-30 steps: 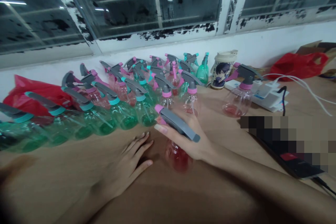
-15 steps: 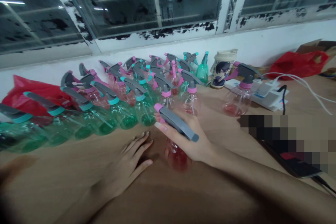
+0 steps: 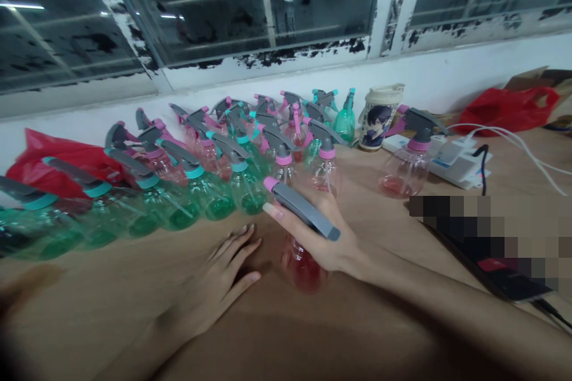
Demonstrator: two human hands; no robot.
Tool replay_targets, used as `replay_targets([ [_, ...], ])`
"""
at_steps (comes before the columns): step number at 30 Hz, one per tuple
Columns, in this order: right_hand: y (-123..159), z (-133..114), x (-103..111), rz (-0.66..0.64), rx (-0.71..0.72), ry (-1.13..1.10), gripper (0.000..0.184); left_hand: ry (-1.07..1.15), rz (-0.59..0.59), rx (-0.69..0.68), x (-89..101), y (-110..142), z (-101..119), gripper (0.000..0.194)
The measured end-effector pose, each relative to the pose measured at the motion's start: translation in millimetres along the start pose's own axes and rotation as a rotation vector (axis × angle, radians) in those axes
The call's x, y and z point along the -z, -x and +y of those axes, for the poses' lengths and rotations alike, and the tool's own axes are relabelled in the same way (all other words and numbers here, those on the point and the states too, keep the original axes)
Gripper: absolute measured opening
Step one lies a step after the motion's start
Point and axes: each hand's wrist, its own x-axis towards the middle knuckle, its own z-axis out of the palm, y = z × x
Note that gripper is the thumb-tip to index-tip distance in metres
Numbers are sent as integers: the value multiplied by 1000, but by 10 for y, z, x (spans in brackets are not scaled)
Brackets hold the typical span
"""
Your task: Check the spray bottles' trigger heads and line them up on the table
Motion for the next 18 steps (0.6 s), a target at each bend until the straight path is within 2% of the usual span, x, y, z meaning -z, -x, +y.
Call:
replay_targets([
  [5,4,9,-3,20,-25,12,23,-8,-2,3,0,1,-1,53],
  [11,23,40,-5,3,1,-65,10,-17,-7,12,-15,-5,-13,54],
  [18,37,74,-31,39,2,-39,12,-18,-13,9,-10,0,-3,55],
])
